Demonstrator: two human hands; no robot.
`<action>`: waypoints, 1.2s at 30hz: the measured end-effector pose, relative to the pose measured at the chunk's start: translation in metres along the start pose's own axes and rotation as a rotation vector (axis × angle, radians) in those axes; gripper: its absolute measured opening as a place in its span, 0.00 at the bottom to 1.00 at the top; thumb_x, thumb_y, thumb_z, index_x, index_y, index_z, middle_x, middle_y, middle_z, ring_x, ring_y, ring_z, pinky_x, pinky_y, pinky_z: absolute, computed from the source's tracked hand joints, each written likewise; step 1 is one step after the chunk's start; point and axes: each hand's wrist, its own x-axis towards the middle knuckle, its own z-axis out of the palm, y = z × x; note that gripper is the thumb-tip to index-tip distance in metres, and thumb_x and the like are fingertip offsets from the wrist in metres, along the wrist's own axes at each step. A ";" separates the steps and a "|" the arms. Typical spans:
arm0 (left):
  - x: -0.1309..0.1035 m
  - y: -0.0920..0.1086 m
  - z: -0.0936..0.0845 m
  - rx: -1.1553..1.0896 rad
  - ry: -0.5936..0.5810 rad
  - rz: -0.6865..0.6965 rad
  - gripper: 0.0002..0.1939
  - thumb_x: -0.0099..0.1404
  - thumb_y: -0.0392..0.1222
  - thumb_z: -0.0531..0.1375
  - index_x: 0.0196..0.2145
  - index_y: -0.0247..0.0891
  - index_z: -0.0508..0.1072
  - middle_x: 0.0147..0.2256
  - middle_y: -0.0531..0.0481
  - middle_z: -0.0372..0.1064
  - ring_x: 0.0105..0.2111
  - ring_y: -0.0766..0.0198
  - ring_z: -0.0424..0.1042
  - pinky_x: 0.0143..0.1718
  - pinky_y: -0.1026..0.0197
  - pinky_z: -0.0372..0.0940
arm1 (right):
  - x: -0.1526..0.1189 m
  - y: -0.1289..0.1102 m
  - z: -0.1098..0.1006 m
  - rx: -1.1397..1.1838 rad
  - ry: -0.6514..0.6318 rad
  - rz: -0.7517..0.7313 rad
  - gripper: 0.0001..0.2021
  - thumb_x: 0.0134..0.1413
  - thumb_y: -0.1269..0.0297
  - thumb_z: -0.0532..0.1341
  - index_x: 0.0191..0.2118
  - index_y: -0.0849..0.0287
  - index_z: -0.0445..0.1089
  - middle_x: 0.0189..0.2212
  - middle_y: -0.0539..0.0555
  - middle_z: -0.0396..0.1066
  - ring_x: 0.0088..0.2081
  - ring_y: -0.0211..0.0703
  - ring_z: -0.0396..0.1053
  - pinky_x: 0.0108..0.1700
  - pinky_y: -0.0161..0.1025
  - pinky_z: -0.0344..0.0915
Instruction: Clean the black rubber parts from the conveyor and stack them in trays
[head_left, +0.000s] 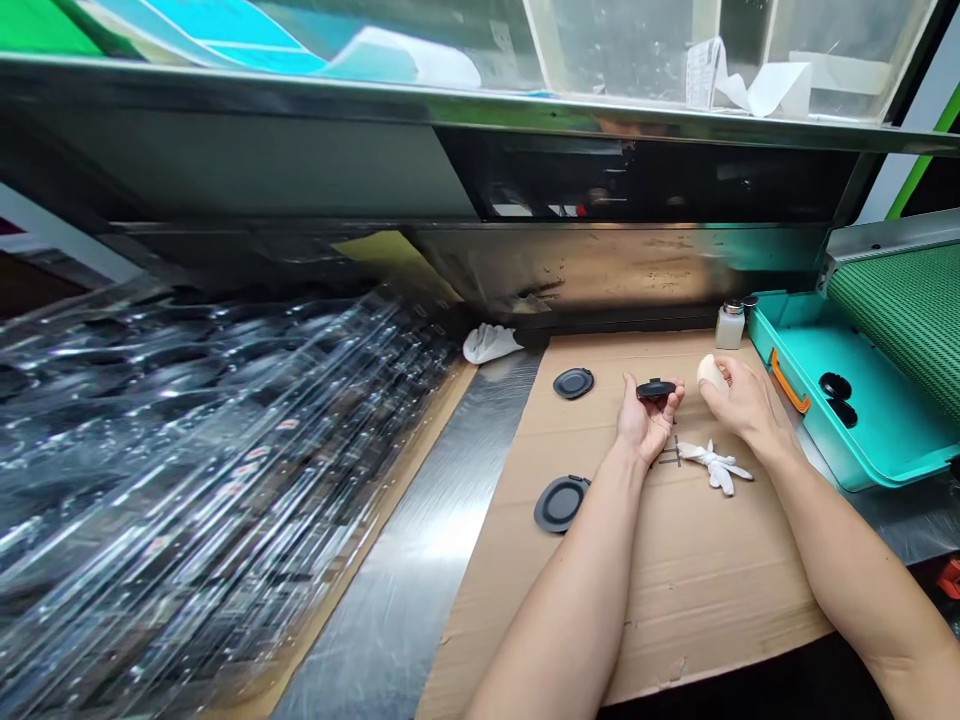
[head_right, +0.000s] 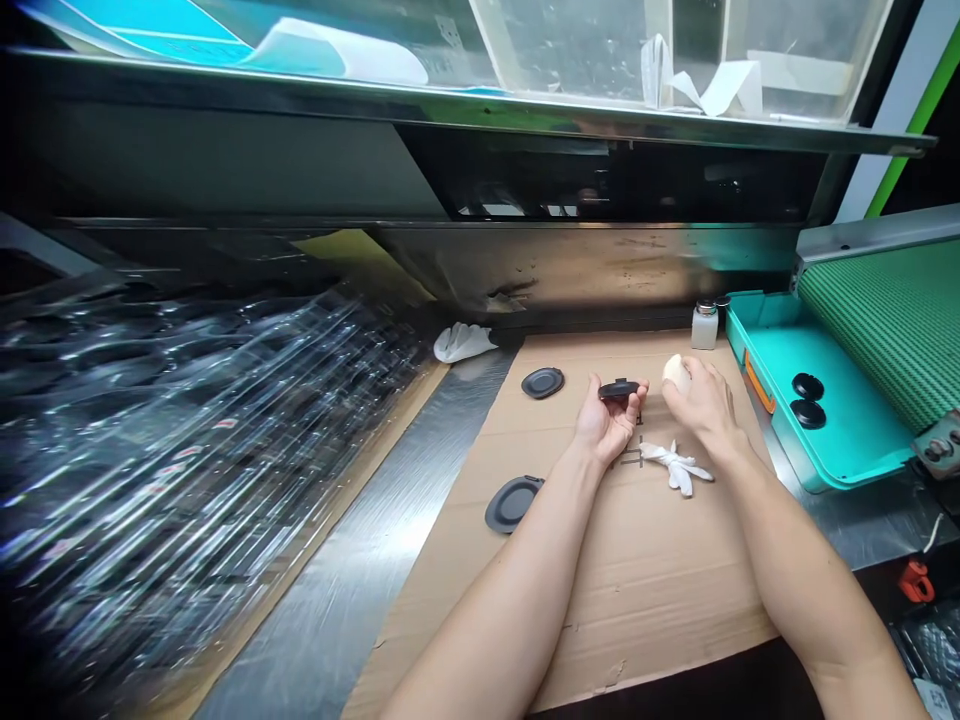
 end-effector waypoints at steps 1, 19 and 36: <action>0.000 0.000 0.000 -0.003 0.001 0.000 0.37 0.72 0.66 0.45 0.44 0.25 0.74 0.33 0.35 0.75 0.30 0.62 0.78 0.25 0.69 0.74 | 0.000 0.002 -0.001 -0.054 -0.034 0.019 0.19 0.60 0.58 0.58 0.54 0.58 0.71 0.47 0.59 0.76 0.48 0.53 0.71 0.50 0.44 0.64; 0.008 -0.014 -0.005 0.295 -0.082 0.202 0.33 0.73 0.66 0.44 0.36 0.33 0.73 0.25 0.44 0.72 0.19 0.66 0.67 0.16 0.66 0.54 | -0.009 -0.016 -0.009 0.165 -0.173 -0.393 0.11 0.67 0.64 0.56 0.43 0.57 0.77 0.40 0.55 0.76 0.42 0.43 0.71 0.46 0.36 0.62; 0.012 -0.035 -0.017 0.767 0.148 0.449 0.31 0.69 0.67 0.52 0.26 0.36 0.74 0.20 0.49 0.71 0.20 0.63 0.70 0.20 0.65 0.63 | -0.012 -0.015 0.029 -0.173 -0.052 -0.256 0.10 0.68 0.64 0.55 0.39 0.57 0.74 0.38 0.55 0.75 0.42 0.45 0.70 0.41 0.37 0.59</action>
